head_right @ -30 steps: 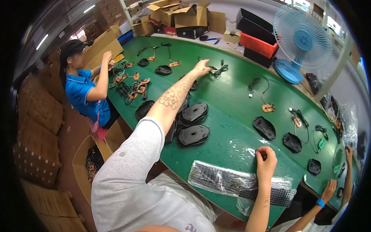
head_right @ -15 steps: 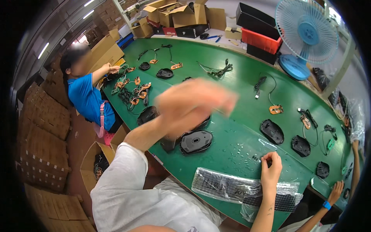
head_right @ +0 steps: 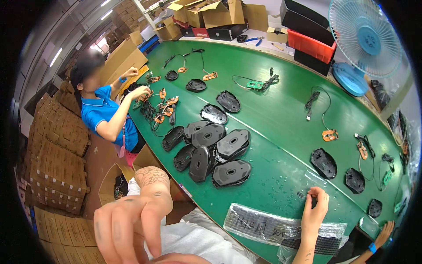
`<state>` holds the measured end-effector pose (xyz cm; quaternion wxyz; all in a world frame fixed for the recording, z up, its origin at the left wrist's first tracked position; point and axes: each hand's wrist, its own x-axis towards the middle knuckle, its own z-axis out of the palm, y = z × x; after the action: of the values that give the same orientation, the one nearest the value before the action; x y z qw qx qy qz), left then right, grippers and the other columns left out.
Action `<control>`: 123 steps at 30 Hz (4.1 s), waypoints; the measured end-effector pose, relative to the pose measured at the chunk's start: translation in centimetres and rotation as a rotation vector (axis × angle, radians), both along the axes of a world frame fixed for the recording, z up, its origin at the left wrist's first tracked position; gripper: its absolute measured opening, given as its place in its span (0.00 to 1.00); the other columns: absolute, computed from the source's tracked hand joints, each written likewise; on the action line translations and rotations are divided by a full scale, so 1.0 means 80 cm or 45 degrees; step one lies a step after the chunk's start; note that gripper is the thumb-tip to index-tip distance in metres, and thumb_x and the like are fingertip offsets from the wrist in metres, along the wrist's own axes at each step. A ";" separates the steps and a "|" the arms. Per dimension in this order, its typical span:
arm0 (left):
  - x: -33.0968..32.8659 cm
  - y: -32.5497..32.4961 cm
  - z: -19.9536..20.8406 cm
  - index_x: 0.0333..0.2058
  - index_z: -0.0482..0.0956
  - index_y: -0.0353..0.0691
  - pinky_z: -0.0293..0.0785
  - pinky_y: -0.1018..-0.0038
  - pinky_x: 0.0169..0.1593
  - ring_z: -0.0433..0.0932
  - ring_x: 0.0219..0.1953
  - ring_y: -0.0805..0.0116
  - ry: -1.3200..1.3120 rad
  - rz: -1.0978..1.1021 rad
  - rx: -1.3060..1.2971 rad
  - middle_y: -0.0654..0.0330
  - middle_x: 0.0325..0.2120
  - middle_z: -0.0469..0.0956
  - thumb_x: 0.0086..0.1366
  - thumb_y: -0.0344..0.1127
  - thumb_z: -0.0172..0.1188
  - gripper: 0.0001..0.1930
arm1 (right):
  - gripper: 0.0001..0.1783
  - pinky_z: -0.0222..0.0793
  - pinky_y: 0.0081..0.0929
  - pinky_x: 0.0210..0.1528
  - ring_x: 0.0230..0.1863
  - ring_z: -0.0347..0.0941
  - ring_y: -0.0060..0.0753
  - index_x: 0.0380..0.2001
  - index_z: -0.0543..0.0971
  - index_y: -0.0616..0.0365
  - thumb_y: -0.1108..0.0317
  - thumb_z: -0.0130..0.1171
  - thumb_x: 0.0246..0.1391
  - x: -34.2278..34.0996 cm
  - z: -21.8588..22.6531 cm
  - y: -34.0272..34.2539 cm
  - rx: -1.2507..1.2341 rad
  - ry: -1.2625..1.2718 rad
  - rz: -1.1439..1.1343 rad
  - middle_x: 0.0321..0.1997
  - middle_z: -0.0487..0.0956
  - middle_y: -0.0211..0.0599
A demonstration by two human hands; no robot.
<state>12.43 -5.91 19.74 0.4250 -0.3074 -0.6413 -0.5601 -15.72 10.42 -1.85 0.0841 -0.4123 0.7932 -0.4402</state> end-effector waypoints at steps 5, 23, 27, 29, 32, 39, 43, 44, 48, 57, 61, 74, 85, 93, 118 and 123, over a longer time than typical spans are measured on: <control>0.000 -0.024 -0.002 0.41 0.83 0.42 0.74 0.74 0.49 0.79 0.46 0.75 -0.038 -0.038 -0.098 0.65 0.45 0.81 0.68 0.31 0.59 0.06 | 0.15 0.66 0.27 0.43 0.35 0.68 0.32 0.40 0.76 0.60 0.84 0.57 0.47 0.003 0.005 -0.003 0.009 -0.071 -0.095 0.35 0.75 0.35; -0.089 -0.212 -0.035 0.43 0.82 0.39 0.74 0.77 0.40 0.81 0.36 0.67 -0.331 0.622 -0.050 0.57 0.34 0.83 0.65 0.33 0.55 0.11 | 0.10 0.64 0.30 0.43 0.36 0.65 0.37 0.33 0.72 0.60 0.83 0.55 0.47 0.005 0.004 0.000 0.135 0.077 -0.059 0.33 0.71 0.38; -0.120 -0.417 -0.136 0.50 0.79 0.36 0.76 0.71 0.47 0.81 0.43 0.60 -1.272 1.318 -0.143 0.55 0.42 0.84 0.61 0.43 0.59 0.22 | 0.09 0.64 0.31 0.43 0.35 0.65 0.39 0.32 0.72 0.60 0.82 0.56 0.47 0.003 0.013 0.005 0.158 0.127 -0.031 0.33 0.72 0.38; -0.101 -0.477 -0.199 0.53 0.77 0.37 0.76 0.69 0.51 0.80 0.47 0.57 -1.409 1.783 -0.585 0.53 0.47 0.82 0.60 0.42 0.55 0.24 | 0.08 0.65 0.31 0.43 0.35 0.66 0.39 0.31 0.72 0.58 0.81 0.57 0.47 -0.001 0.011 -0.003 0.080 0.076 0.020 0.33 0.72 0.38; -0.117 -0.510 -0.227 0.53 0.78 0.41 0.76 0.63 0.53 0.79 0.51 0.54 -1.790 1.927 -0.629 0.55 0.50 0.81 0.58 0.43 0.58 0.24 | 0.08 0.66 0.30 0.43 0.35 0.67 0.38 0.31 0.73 0.58 0.80 0.57 0.47 -0.007 0.004 0.001 0.034 0.186 -0.040 0.32 0.74 0.37; -0.137 -0.524 -0.242 0.54 0.78 0.48 0.74 0.55 0.53 0.78 0.53 0.51 -1.981 2.273 -0.513 0.54 0.52 0.80 0.60 0.44 0.57 0.23 | 0.09 0.68 0.28 0.41 0.33 0.69 0.34 0.33 0.74 0.60 0.81 0.58 0.48 -0.006 0.009 0.004 0.065 0.160 0.022 0.32 0.74 0.35; -0.104 -0.532 -0.247 0.49 0.81 0.46 0.73 0.55 0.52 0.79 0.52 0.49 -2.003 2.375 -0.293 0.53 0.52 0.80 0.61 0.46 0.57 0.20 | 0.09 0.67 0.29 0.43 0.35 0.68 0.36 0.33 0.74 0.58 0.80 0.58 0.48 0.004 0.010 0.004 0.032 0.149 -0.009 0.33 0.75 0.35; -0.093 -0.542 -0.252 0.46 0.83 0.45 0.74 0.56 0.51 0.79 0.52 0.50 -2.099 2.287 -0.095 0.53 0.51 0.80 0.60 0.47 0.60 0.19 | 0.09 0.67 0.30 0.44 0.36 0.68 0.36 0.34 0.74 0.58 0.80 0.58 0.48 0.004 0.011 0.002 0.021 0.139 -0.009 0.33 0.75 0.35; -0.077 -0.553 -0.247 0.39 0.84 0.43 0.75 0.61 0.49 0.81 0.44 0.57 -2.072 2.130 -0.397 0.57 0.40 0.84 0.58 0.48 0.63 0.17 | 0.09 0.67 0.30 0.43 0.36 0.68 0.37 0.33 0.73 0.58 0.79 0.58 0.48 0.005 0.011 0.003 0.059 0.159 -0.002 0.32 0.75 0.35; -0.110 -0.528 -0.226 0.37 0.85 0.40 0.73 0.77 0.31 0.81 0.29 0.76 -0.813 1.742 0.496 0.65 0.28 0.85 0.59 0.51 0.69 0.19 | 0.08 0.67 0.31 0.39 0.32 0.67 0.37 0.31 0.71 0.58 0.80 0.58 0.48 0.009 -0.007 -0.001 -0.023 0.372 0.010 0.29 0.73 0.35; -0.157 -0.407 -0.208 0.38 0.85 0.40 0.66 0.82 0.23 0.76 0.26 0.82 -0.902 0.954 0.822 0.64 0.30 0.84 0.61 0.48 0.69 0.16 | 0.09 0.67 0.32 0.37 0.30 0.67 0.39 0.29 0.70 0.56 0.80 0.58 0.48 0.002 -0.008 0.000 -0.101 0.544 -0.002 0.27 0.71 0.35; -0.212 -0.011 -0.261 0.43 0.81 0.34 0.71 0.84 0.24 0.79 0.23 0.77 -1.458 0.197 0.715 0.59 0.29 0.83 0.68 0.35 0.60 0.11 | 0.11 0.67 0.21 0.33 0.28 0.69 0.24 0.28 0.68 0.56 0.79 0.61 0.50 -0.005 -0.003 0.008 0.075 0.063 0.044 0.29 0.76 0.29; -0.212 0.013 -0.265 0.43 0.80 0.33 0.70 0.82 0.25 0.76 0.20 0.78 -1.536 0.307 0.352 0.62 0.25 0.82 0.68 0.31 0.57 0.09 | 0.16 0.69 0.18 0.40 0.37 0.71 0.21 0.30 0.61 0.53 0.81 0.59 0.55 -0.022 -0.014 0.005 -0.460 -0.677 0.128 0.37 0.77 0.34; -0.211 0.011 -0.264 0.43 0.81 0.34 0.68 0.82 0.25 0.75 0.19 0.79 -1.556 0.301 0.369 0.64 0.25 0.82 0.68 0.31 0.58 0.09 | 0.16 0.72 0.20 0.46 0.40 0.73 0.25 0.32 0.61 0.54 0.82 0.59 0.55 -0.021 -0.009 0.000 -0.487 -0.820 0.094 0.40 0.76 0.37; -0.207 0.022 -0.272 0.45 0.84 0.40 0.70 0.83 0.27 0.72 0.23 0.80 -1.152 0.556 0.075 0.66 0.31 0.82 0.64 0.30 0.61 0.11 | 0.14 0.74 0.21 0.44 0.39 0.75 0.25 0.33 0.62 0.54 0.80 0.58 0.59 -0.021 -0.018 -0.001 -0.552 -0.844 0.116 0.45 0.77 0.39; -0.198 0.005 -0.277 0.42 0.85 0.45 0.71 0.81 0.30 0.74 0.25 0.76 -1.013 0.883 -0.270 0.68 0.39 0.81 0.59 0.30 0.65 0.11 | 0.12 0.76 0.22 0.45 0.40 0.75 0.26 0.33 0.63 0.53 0.79 0.56 0.61 -0.028 -0.019 0.007 -0.596 -1.004 0.014 0.45 0.76 0.38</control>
<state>-3.43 -5.50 -2.42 0.2759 0.1171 -0.8696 -0.3924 -17.92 10.97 -3.34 0.2866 -0.2254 0.5775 -0.7304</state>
